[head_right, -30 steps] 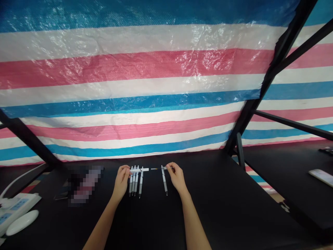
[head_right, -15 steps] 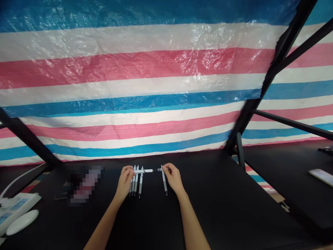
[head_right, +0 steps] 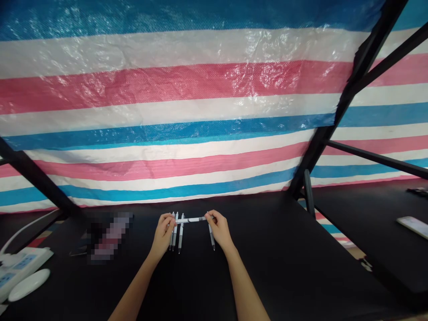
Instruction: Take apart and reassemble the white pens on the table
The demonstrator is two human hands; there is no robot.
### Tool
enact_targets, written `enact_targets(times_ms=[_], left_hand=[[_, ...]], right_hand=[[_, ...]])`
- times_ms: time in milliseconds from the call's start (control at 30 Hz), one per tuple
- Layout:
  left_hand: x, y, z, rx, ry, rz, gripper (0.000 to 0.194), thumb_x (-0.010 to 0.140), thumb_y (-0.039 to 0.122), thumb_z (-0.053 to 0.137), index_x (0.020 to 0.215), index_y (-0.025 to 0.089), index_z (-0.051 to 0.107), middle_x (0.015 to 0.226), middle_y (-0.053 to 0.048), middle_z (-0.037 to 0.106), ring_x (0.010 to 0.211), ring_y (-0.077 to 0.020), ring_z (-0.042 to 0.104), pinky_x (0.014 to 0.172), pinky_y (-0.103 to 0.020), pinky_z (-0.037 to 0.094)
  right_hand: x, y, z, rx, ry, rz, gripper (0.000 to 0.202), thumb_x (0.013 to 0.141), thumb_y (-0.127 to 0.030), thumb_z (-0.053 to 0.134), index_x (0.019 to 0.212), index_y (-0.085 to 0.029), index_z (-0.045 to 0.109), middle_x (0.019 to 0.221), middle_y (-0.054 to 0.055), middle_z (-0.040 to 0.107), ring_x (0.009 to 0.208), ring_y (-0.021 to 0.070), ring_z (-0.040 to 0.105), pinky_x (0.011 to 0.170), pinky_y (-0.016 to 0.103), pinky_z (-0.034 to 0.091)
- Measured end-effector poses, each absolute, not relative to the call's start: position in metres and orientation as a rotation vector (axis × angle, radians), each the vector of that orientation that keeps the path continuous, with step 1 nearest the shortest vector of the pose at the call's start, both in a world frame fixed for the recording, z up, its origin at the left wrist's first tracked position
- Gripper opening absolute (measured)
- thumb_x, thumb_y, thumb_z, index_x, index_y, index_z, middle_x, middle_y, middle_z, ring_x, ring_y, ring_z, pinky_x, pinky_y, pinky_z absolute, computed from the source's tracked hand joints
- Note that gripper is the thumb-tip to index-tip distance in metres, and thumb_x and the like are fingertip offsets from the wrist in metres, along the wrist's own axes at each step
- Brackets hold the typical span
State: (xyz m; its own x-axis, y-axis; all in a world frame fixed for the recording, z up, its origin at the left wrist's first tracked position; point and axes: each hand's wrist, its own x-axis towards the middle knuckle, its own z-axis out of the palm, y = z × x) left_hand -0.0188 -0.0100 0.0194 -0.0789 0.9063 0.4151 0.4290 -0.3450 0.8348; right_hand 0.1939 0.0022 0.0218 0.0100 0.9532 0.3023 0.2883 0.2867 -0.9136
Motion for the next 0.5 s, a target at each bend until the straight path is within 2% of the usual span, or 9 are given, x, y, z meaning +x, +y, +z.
enact_targets(times_ms=[500], left_hand=[[-0.0173, -0.0118, 0.0218, 1.771, 1.448, 1.426, 0.037, 0.086, 0.045, 0.039, 0.067, 0.018, 0.056, 0.092, -0.007, 0.049, 0.081, -0.0181, 0.054, 0.068, -0.030, 0.049]], right_hand=[[0.1930, 0.0024, 0.0224, -1.186, -1.507, 0.791, 0.036, 0.081, -0.050, 0.048, 0.073, -0.017, 0.060, 0.059, -0.002, 0.049, 0.052, 0.0117, 0.042, 0.049, 0.022, 0.032]])
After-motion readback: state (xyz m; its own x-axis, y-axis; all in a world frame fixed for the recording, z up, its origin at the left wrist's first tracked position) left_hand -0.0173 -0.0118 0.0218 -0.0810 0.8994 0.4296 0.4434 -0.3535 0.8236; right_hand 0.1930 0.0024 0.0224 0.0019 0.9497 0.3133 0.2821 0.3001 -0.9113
